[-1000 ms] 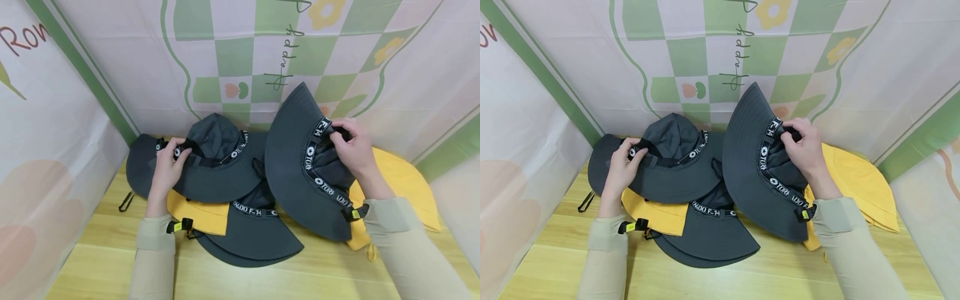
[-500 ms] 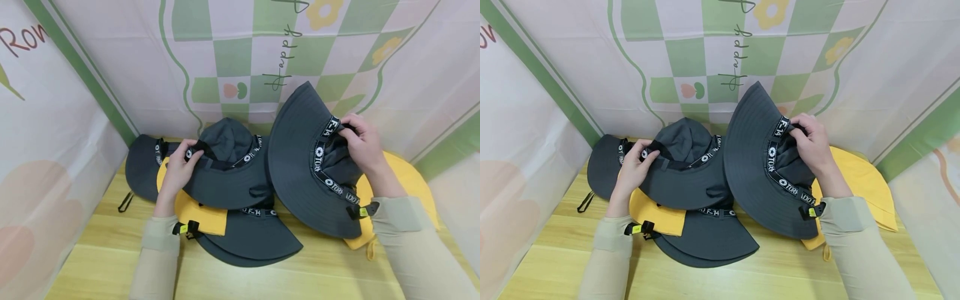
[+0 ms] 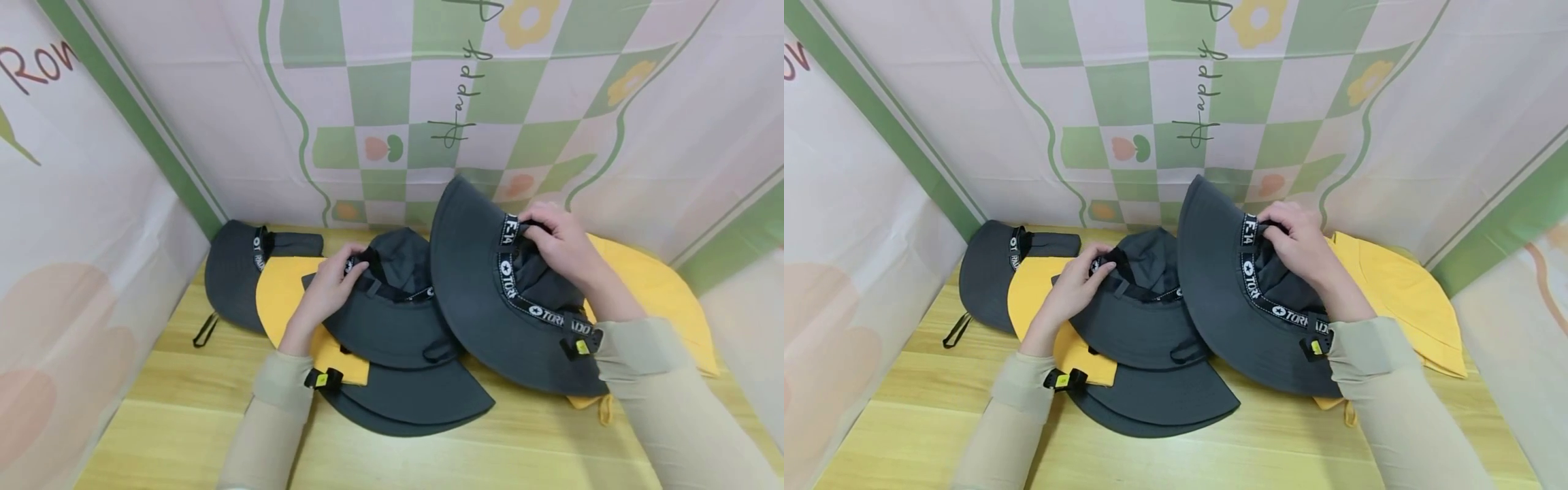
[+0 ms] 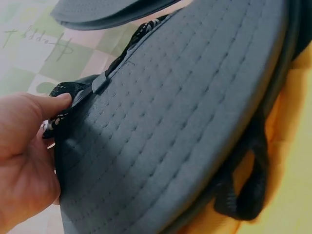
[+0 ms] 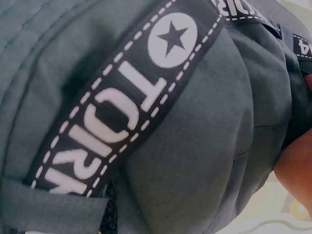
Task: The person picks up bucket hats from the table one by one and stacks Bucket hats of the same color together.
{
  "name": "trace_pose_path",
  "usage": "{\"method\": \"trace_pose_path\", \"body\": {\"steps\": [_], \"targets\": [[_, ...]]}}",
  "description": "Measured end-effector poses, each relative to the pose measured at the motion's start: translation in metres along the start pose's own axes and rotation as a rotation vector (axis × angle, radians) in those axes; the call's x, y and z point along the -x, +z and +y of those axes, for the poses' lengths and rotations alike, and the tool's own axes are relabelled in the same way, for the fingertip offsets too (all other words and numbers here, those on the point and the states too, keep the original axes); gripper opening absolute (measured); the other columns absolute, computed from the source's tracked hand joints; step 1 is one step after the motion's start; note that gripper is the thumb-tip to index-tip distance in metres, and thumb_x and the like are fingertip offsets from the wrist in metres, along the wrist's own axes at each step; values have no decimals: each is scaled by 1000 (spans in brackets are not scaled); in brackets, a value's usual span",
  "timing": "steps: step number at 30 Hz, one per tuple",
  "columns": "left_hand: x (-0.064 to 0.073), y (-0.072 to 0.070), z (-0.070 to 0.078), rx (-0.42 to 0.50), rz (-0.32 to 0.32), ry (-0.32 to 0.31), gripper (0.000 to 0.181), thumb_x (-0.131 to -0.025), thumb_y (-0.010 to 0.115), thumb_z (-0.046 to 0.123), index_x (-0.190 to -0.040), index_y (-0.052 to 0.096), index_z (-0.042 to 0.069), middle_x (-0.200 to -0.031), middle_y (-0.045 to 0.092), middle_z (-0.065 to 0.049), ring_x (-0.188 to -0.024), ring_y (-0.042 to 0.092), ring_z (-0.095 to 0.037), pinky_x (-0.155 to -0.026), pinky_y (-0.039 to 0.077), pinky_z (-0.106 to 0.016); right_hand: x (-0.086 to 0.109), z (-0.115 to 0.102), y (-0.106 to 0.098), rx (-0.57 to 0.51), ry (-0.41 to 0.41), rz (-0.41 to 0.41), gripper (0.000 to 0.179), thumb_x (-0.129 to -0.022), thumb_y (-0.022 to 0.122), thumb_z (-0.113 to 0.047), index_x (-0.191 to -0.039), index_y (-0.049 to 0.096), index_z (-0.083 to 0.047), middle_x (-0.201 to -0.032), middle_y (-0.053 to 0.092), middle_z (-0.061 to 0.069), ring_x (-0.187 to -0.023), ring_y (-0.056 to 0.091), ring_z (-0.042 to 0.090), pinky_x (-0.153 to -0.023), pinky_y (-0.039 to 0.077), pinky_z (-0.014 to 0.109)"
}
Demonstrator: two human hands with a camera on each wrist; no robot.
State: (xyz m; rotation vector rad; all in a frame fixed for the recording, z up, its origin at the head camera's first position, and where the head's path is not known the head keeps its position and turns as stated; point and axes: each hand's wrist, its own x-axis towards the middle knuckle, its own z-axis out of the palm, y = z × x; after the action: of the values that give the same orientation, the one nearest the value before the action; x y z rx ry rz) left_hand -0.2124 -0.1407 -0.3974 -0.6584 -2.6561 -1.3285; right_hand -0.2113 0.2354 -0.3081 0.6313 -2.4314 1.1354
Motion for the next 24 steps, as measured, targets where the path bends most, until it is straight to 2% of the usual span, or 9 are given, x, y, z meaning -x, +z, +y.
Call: {"method": "trace_pose_path", "body": {"steps": [4, 7, 10, 13, 19, 21, 24], "targets": [[-2, 3, -2, -28, -20, -16, 32, -107, 46, 25, -135, 56, 14, -134, 63, -8, -117, 62, -26, -102, 48, -45, -2, 0, 7, 57, -24, -70, 16, -88, 55, 9, -89, 68, 0, -90, 66, 2, -93, 44, -6, -87, 33, 21], [-2, 2, -3, -21, -25, -22, 34, -107, 47, 28, -137, 58, 14, -137, 63, -8, -123, 61, -26, -106, 47, -46, -3, 1, 11, 97, -68, -119, 17, -87, 56, 11, -91, 69, 1, -94, 68, 16, -94, 49, 6, -88, 34, 31], [-2, 2, -4, -10, -28, -36, 39, -107, 46, 36, -137, 59, 16, -138, 63, -7, -127, 60, -25, -107, 47, -45, -3, 2, 16, 149, -94, -160, 18, -86, 57, 11, -96, 69, 2, -99, 68, 19, -97, 52, 25, -91, 32, 45], [-1, 1, -4, 8, -36, -58, 46, -108, 39, 42, -140, 58, 16, -141, 61, -7, -131, 57, -25, -110, 45, -45, -2, 3, 22, 192, -89, -184, 19, -87, 57, 10, -100, 69, 2, -104, 66, 21, -101, 51, 39, -91, 26, 57], [1, -3, -3, 113, -83, -128, 73, -104, 17, 62, -145, 53, 13, -152, 50, -10, -145, 42, -27, -120, 33, -48, -3, 1, 35, 214, -51, -228, 20, -89, 54, 12, -102, 67, 3, -110, 62, 22, -111, 46, 42, -95, 21, 63], [2, -4, -4, 137, -93, -147, 82, -101, 12, 68, -146, 53, 12, -154, 47, -10, -148, 38, -27, -122, 28, -48, -4, -1, 39, 220, -43, -251, 20, -90, 53, 11, -102, 66, 3, -111, 62, 21, -112, 45, 42, -96, 21, 64], [3, -6, -4, 158, -107, -169, 85, -100, 9, 69, -146, 52, 12, -155, 46, -9, -148, 36, -28, -123, 25, -49, -6, -4, 47, 238, -37, -283, 19, -92, 52, 9, -102, 67, 2, -111, 63, 20, -114, 46, 41, -100, 18, 66]]}}
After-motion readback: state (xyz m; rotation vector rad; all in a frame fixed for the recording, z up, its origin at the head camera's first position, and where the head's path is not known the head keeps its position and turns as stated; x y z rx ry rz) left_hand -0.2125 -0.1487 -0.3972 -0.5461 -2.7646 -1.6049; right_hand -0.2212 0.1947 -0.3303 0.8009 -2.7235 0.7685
